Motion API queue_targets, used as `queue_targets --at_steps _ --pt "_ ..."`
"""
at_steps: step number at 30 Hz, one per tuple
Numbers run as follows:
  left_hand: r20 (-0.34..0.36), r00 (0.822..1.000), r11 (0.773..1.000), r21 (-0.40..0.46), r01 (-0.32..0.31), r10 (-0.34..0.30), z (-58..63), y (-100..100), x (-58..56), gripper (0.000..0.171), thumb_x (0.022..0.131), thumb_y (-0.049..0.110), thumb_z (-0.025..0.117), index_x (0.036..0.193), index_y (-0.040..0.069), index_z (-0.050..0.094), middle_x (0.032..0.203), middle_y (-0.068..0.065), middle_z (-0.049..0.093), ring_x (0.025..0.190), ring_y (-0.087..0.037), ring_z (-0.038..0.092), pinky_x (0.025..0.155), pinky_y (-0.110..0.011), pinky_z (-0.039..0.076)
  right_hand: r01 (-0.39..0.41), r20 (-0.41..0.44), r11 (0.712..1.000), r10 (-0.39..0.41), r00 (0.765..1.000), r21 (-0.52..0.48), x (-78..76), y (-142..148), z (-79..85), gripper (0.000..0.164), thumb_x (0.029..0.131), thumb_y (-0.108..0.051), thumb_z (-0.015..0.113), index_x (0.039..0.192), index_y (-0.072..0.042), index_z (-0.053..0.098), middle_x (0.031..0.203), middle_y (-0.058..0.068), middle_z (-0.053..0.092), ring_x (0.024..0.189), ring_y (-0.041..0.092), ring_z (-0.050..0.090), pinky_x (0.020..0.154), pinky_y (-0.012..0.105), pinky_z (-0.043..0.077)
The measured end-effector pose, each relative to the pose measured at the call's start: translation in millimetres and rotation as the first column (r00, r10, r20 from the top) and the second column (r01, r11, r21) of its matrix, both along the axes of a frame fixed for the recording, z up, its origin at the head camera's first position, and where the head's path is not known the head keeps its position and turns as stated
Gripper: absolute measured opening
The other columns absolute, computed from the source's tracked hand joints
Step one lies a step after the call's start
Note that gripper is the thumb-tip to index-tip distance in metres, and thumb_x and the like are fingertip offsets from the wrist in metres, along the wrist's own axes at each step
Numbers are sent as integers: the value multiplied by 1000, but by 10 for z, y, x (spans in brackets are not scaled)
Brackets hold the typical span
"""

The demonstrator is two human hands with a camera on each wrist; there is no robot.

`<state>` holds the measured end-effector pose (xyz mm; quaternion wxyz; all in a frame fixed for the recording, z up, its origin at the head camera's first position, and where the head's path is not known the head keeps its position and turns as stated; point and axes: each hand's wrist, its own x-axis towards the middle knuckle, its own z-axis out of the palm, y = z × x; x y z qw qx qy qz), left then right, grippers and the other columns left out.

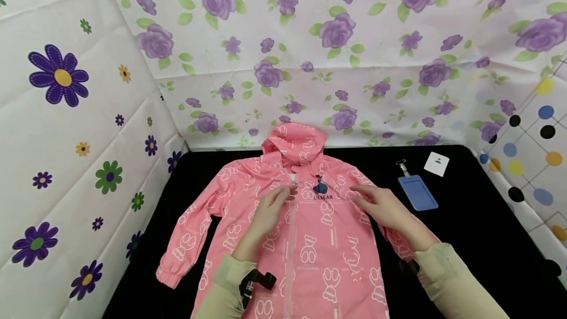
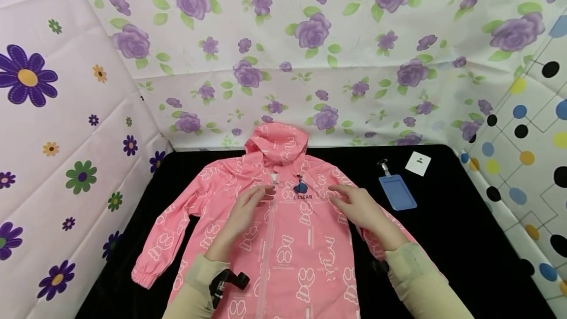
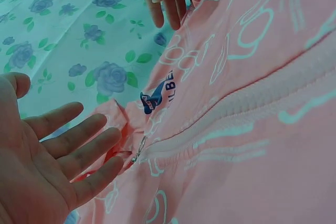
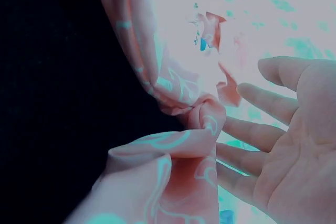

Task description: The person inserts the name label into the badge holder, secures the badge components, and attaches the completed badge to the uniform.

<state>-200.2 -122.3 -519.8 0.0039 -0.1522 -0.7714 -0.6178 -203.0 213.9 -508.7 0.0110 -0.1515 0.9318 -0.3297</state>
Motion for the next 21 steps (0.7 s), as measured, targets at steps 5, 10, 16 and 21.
queue_targets --at_steps 5,10,16,21 --pt "8 1000 1000 19 13 -13 17 -1 16 41 117 24 46 136 -4 68 123 -25 73 116 -46 69 105 -62 52 10 34 1000 -10 999 -5 -5 44 -3 40 108 -32 66 143 -12 69 137 16 70 124 37 67 102 60 56" --pt "17 1000 999 41 15 -16 41 -15 20 39 117 21 45 133 -5 70 118 -26 74 110 -50 70 103 -66 52 6 42 999 -4 999 -37 -35 95 4 42 109 -33 66 144 -10 68 134 17 71 116 35 71 98 58 58" --pt "45 997 995 82 56 -60 65 -9 28 43 118 23 41 132 -7 68 116 -28 73 109 -50 70 104 -64 53 34 51 998 -32 998 -50 -52 249 39 42 109 -32 65 144 -9 68 140 17 68 120 39 69 101 60 56" --pt "43 997 995 74 65 -68 67 -15 27 45 118 24 39 131 -7 69 114 -27 74 106 -47 72 101 -60 56 68 52 997 -67 996 -27 -46 423 79 41 110 -36 63 143 -12 69 134 17 71 119 37 69 100 60 55"
